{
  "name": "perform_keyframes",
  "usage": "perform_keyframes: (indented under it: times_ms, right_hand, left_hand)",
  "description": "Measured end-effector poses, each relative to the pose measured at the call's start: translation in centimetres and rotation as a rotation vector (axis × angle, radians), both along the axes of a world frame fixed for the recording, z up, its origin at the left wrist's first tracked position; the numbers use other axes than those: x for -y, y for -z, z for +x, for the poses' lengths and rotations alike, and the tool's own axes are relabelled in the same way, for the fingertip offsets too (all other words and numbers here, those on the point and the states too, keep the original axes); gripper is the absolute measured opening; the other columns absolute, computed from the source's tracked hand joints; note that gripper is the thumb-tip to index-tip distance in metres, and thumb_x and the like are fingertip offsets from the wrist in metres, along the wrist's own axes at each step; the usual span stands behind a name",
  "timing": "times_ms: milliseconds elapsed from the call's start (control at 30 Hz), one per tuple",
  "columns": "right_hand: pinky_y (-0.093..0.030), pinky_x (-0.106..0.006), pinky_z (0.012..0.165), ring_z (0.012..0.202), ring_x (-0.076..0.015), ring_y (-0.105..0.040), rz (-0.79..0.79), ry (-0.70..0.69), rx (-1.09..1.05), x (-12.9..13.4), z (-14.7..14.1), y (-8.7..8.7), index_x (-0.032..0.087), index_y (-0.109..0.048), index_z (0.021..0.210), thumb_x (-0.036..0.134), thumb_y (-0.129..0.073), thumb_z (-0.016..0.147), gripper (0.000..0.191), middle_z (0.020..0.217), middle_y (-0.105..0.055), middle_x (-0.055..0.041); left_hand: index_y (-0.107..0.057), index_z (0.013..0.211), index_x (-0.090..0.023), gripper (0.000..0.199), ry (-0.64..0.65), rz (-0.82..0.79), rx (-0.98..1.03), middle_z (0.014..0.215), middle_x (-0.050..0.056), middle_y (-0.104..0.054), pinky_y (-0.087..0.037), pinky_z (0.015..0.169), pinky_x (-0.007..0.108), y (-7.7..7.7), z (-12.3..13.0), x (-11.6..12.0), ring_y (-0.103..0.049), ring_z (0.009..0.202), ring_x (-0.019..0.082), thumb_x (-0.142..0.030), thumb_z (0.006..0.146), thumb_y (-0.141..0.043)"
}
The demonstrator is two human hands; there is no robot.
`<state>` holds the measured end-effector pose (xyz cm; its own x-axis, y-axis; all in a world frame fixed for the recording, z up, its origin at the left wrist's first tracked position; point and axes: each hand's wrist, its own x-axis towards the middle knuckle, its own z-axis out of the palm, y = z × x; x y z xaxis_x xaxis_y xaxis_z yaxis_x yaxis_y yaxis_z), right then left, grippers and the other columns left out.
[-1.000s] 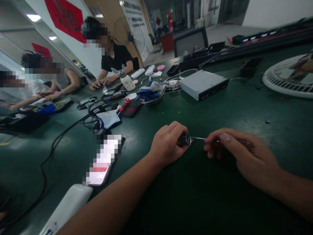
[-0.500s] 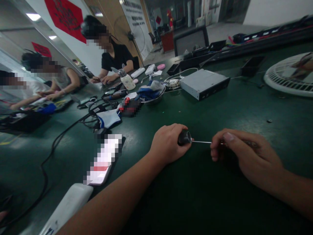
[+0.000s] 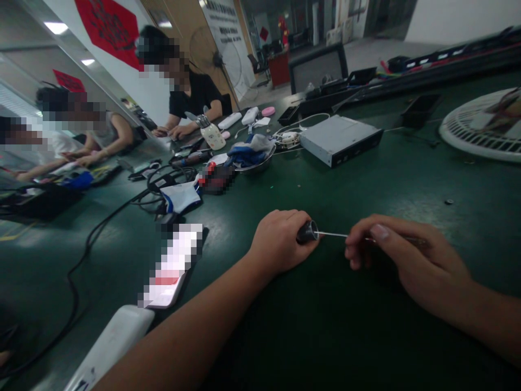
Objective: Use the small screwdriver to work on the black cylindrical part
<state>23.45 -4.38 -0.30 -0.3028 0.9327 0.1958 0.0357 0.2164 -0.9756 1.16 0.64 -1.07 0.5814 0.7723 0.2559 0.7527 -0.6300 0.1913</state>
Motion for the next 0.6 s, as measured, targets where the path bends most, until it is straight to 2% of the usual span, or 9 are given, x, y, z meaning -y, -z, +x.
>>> perform_keyframes:
  times_ms: [133, 333, 500, 600]
  right_hand:
    - [-0.052, -0.024, 0.057, 0.064, -0.0133, -0.064, 0.000, -0.008, 0.024, 0.08, 0.04, -0.05, 0.020, -0.069, 0.082, 0.040, -0.045, 0.102, 0.037, 0.070, -0.068, -0.0022]
    - [-0.050, -0.019, 0.057, 0.066, -0.0097, -0.064, -0.020, 0.052, 0.056, -0.08, 0.09, 0.23, 0.023, -0.069, 0.089, 0.041, -0.046, 0.102, 0.032, 0.075, -0.069, 0.0006]
    - [-0.051, -0.020, 0.059, 0.070, -0.0108, -0.066, -0.013, -0.020, 0.033, -0.16, 0.07, 0.27, 0.024, -0.069, 0.096, 0.038, -0.047, 0.102, 0.027, 0.080, -0.071, 0.0003]
    - [-0.052, -0.022, 0.059, 0.069, -0.0121, -0.066, -0.023, -0.035, -0.006, -0.18, 0.08, 0.20, 0.024, -0.070, 0.092, 0.039, -0.047, 0.101, 0.029, 0.078, -0.071, -0.0002]
  left_hand:
    - [-0.061, 0.082, -0.020, 0.031, -0.036, 0.036, -0.019, 0.076, 0.001, -0.067, -0.042, 0.065, 0.032, -0.01, 0.03, 0.10, -0.060, 0.069, 0.017, -0.051, 0.086, -0.061]
    - [-0.062, 0.078, -0.021, 0.038, -0.073, 0.064, -0.078, 0.066, 0.002, -0.061, -0.036, 0.057, 0.030, 0.05, 0.20, 0.14, -0.054, 0.062, 0.017, -0.058, 0.085, -0.059]
    - [-0.062, 0.079, -0.020, 0.034, -0.047, 0.017, -0.076, 0.067, 0.002, -0.060, -0.036, 0.058, 0.029, -0.05, 0.11, -0.02, -0.053, 0.063, 0.017, -0.053, 0.086, -0.058]
    - [-0.061, 0.079, -0.020, 0.030, -0.038, -0.001, -0.089, 0.069, 0.002, -0.060, -0.037, 0.059, 0.030, -0.12, 0.00, -0.09, -0.053, 0.064, 0.017, -0.050, 0.085, -0.060]
